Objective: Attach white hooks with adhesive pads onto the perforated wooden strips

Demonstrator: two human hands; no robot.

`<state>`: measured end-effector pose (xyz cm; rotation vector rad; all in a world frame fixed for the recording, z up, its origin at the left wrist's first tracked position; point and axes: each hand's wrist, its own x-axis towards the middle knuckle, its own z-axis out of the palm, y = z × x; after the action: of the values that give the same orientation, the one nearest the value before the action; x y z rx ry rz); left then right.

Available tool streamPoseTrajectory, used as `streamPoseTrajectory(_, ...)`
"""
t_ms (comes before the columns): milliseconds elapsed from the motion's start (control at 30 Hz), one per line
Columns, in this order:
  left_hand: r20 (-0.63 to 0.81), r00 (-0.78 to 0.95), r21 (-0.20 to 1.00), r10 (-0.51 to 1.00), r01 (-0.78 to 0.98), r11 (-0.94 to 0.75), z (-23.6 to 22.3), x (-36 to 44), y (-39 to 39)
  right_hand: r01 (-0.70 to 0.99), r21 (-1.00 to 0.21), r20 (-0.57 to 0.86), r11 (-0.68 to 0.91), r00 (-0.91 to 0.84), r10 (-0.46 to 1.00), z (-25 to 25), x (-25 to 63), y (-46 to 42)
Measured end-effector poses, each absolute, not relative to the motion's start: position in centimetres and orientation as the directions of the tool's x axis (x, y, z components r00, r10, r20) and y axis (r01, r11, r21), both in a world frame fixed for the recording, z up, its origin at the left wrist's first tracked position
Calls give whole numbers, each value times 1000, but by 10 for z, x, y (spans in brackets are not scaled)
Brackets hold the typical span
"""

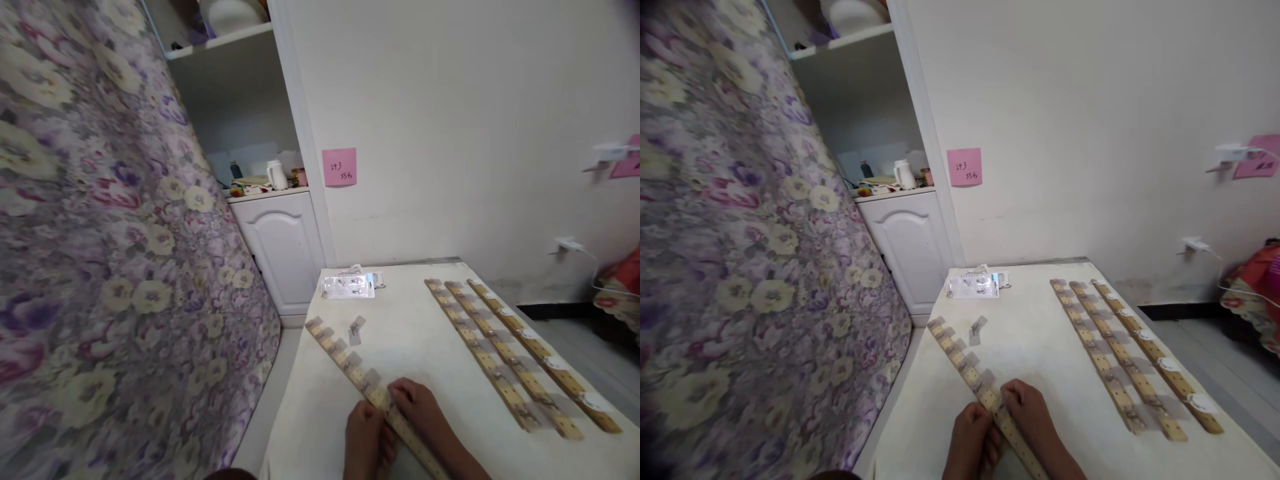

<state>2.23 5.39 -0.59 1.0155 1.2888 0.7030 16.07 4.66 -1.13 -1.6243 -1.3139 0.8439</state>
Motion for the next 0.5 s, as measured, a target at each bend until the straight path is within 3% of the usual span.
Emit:
streamPoseTrajectory(200, -422, 165, 904, 892, 143, 402, -9, 23, 53, 395, -918, 44, -46, 216, 975, -12, 164, 36)
streamPoseTrajectory(367, -402, 152, 911, 903, 172, 376, -14, 23, 53, 422, -904, 159, 66, 190, 969, -5, 163, 23)
streamPoseTrajectory(500, -400, 138, 910, 906, 179, 374, -14, 24, 53, 457, -888, 118, 43, 136, 984, 5, 156, 20)
